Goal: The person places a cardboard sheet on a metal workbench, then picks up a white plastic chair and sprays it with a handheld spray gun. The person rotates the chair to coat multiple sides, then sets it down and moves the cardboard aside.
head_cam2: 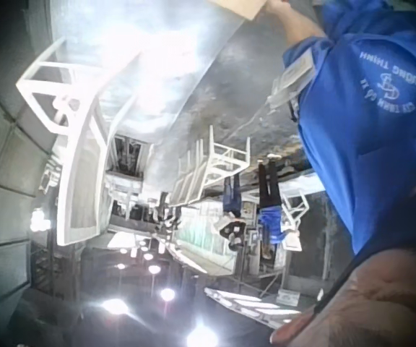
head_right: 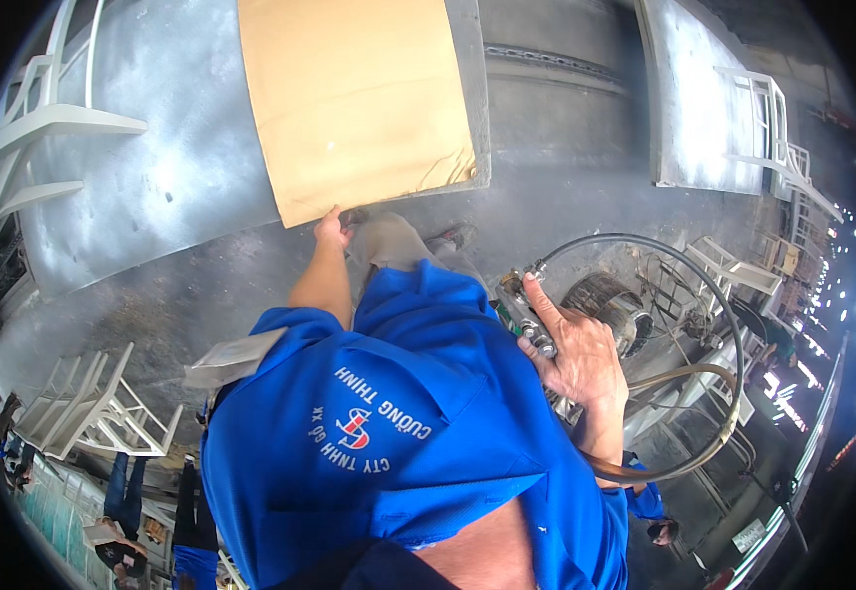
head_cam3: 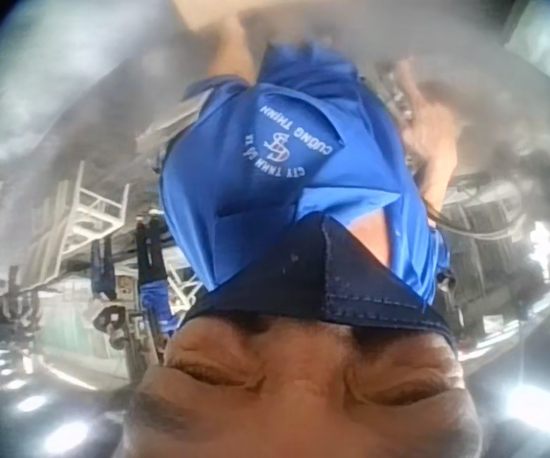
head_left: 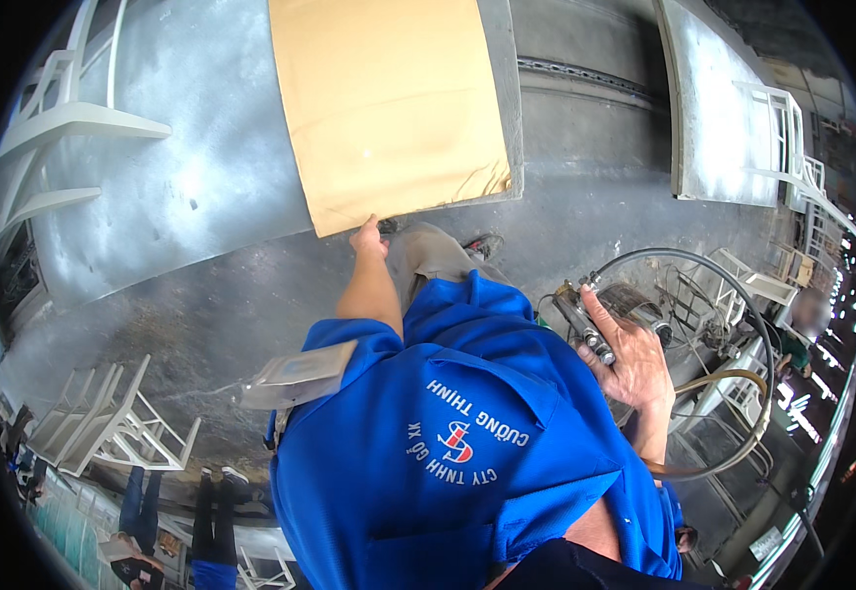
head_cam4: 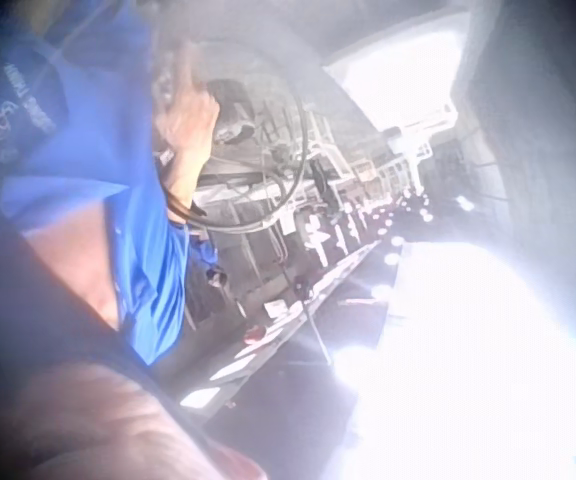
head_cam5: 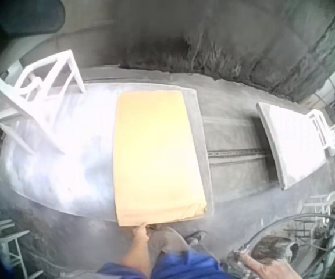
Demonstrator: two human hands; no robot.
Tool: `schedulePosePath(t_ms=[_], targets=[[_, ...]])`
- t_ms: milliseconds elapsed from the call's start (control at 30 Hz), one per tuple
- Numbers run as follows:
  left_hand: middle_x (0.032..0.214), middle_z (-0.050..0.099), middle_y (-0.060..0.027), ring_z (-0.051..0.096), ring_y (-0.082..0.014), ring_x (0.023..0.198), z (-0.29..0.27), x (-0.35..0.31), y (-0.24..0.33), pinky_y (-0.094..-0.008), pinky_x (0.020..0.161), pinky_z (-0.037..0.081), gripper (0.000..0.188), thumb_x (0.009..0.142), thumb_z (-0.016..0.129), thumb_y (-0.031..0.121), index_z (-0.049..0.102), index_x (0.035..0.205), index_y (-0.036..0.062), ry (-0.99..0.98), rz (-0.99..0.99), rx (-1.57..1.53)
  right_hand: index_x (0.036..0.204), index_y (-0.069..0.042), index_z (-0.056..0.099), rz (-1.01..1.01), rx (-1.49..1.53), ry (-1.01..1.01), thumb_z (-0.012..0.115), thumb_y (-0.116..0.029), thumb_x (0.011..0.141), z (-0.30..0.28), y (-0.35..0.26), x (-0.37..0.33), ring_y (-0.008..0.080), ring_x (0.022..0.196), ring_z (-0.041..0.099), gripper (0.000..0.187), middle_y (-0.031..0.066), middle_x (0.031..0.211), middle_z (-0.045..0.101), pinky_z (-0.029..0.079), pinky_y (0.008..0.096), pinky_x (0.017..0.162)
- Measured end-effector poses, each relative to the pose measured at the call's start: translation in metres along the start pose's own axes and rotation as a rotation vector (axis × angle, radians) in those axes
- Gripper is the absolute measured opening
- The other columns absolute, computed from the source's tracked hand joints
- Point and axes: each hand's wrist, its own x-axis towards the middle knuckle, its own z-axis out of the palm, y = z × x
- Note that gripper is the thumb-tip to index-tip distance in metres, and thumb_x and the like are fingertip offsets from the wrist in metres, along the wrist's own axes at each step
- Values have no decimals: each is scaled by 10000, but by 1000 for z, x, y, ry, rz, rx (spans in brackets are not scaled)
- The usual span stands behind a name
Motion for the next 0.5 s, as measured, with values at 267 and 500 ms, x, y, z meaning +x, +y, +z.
schedulePosePath(t_ms=[267, 500], targets=[[1333, 638, -147, 634, -361, 1156, 38, 23, 20, -612, 985, 508, 543, 964, 746, 243, 536, 1410, 16, -104, -10, -456, 1563, -114, 443, -225, 151, 131, 796, -134, 788, 19, 47, -13, 417, 1131, 666, 852, 217, 1305, 655, 561, 455, 957], [1329, 644, -159, 651, -358, 1166, -10, -138, 98, -579, 951, 580, 469, 988, 705, 155, 548, 1398, -9, -135, 662, -781, 1583, -149, 411, -359, 203, 97, 785, -73, 790, 44, 122, -11, 441, 1086, 669, 880, 210, 1260, 664, 567, 481, 922]])
